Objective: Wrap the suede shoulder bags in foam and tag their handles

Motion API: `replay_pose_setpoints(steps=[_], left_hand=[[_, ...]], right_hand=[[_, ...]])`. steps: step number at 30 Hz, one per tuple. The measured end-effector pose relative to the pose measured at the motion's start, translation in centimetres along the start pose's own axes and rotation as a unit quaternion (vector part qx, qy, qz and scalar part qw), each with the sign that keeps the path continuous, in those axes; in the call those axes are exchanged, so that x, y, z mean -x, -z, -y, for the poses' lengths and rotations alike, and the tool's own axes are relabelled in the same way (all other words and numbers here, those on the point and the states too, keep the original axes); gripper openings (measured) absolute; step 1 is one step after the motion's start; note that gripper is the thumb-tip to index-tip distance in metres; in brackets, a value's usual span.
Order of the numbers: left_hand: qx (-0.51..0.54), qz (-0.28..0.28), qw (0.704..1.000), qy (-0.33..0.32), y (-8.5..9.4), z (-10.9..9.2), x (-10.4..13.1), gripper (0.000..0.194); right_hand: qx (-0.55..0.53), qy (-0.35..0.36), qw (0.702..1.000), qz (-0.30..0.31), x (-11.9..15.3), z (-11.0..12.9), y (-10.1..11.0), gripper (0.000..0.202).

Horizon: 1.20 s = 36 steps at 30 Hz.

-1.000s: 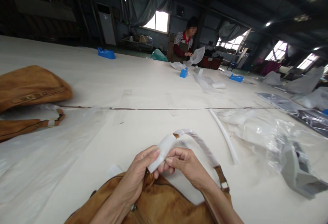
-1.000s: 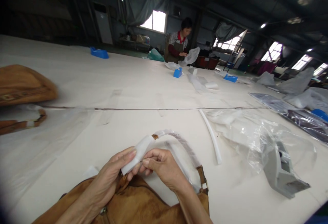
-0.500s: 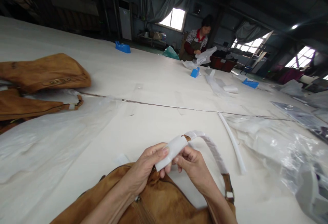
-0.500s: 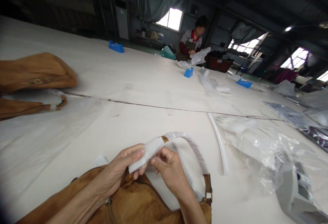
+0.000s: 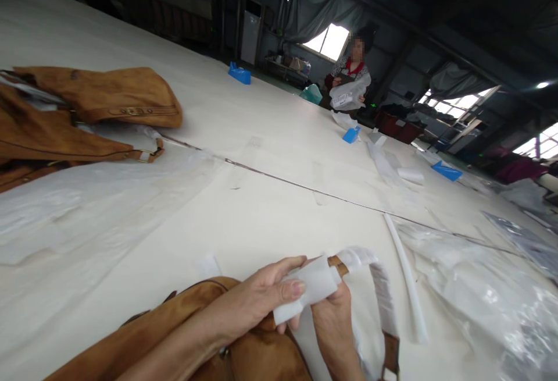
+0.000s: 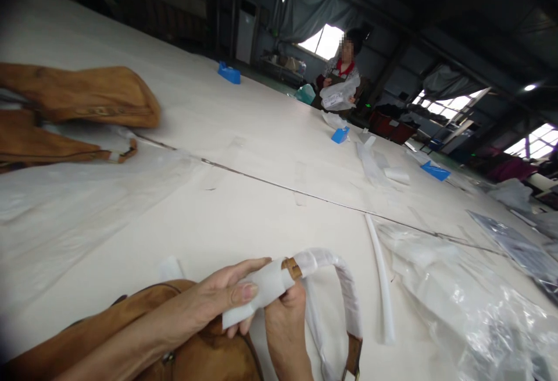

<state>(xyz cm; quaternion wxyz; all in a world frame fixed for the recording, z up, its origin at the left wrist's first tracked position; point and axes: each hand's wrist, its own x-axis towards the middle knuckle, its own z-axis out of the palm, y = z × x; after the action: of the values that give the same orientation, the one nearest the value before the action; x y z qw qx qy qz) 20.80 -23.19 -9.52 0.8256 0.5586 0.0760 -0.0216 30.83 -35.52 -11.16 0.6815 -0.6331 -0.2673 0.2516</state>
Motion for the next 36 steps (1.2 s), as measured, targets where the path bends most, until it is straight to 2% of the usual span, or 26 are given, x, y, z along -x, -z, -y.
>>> replay_pose_setpoints(steps=[2, 4, 6, 8, 11, 13, 15, 17, 19, 24, 28, 30, 33, 36], left_hand=[[-0.017, 0.011, 1.0, -0.002, -0.1, -0.1, -0.1, 0.065], [-0.036, 0.015, 0.999, -0.003, -0.2, -0.1, -0.2, 0.055], [-0.05, 0.001, 0.999, -0.008, -0.3, 0.0, -0.5, 0.05], [-0.056, -0.027, 0.998, -0.014, -0.5, 0.1, -0.7, 0.047], [-0.059, -0.066, 0.996, -0.029, -0.6, 0.3, -1.0, 0.047], [-0.057, -0.089, 0.993, -0.05, -0.6, 0.3, -1.2, 0.047], [-0.05, -0.104, 0.991, -0.071, -0.7, 0.3, -1.4, 0.047], [-0.045, -0.111, 0.989, -0.084, -0.7, 0.4, -1.6, 0.045], [-0.049, -0.116, 0.988, -0.091, -0.6, 0.5, -1.8, 0.044], [-0.103, -0.128, 0.981, -0.101, -0.6, 0.8, -1.7, 0.047], [-0.146, -0.148, 0.976, -0.071, -0.7, 0.8, -1.9, 0.047], [-0.148, -0.161, 0.974, -0.067, -0.7, 0.6, -2.2, 0.047], [-0.144, -0.143, 0.975, -0.095, -0.5, 0.0, -2.6, 0.052], [-0.204, -0.146, 0.963, -0.098, -0.1, -0.5, -2.5, 0.053]], right_hand=[[-0.001, 0.045, 0.998, -0.046, -0.5, -0.7, 0.0, 0.026], [0.006, 0.082, 0.991, -0.103, -1.1, -1.5, 0.0, 0.035], [0.01, 0.087, 0.987, -0.138, -1.7, -2.3, 0.1, 0.035], [0.02, 0.071, 0.987, -0.146, -2.0, -2.6, 0.3, 0.029], [0.013, 0.021, 0.992, -0.123, -1.5, -2.1, 0.6, 0.021], [-0.042, -0.026, 0.998, -0.05, -0.7, -1.3, 0.6, 0.015], [-0.131, -0.052, 0.989, 0.042, 0.0, -0.4, 0.5, 0.014], [-0.193, -0.054, 0.977, 0.079, 0.2, 0.1, 0.2, 0.017], [-0.198, -0.051, 0.977, 0.057, 0.0, 0.0, -0.1, 0.02], [-0.134, -0.041, 0.99, -0.013, -0.7, -0.9, -0.1, 0.029], [-0.096, -0.024, 0.994, -0.052, -0.6, -0.9, 0.0, 0.032], [-0.074, -0.017, 0.995, -0.063, -0.8, -1.0, 0.0, 0.033], [-0.069, -0.021, 0.996, -0.055, -1.4, -1.6, -0.1, 0.035], [-0.066, -0.023, 0.993, -0.091, -1.6, -1.8, -0.1, 0.041]])
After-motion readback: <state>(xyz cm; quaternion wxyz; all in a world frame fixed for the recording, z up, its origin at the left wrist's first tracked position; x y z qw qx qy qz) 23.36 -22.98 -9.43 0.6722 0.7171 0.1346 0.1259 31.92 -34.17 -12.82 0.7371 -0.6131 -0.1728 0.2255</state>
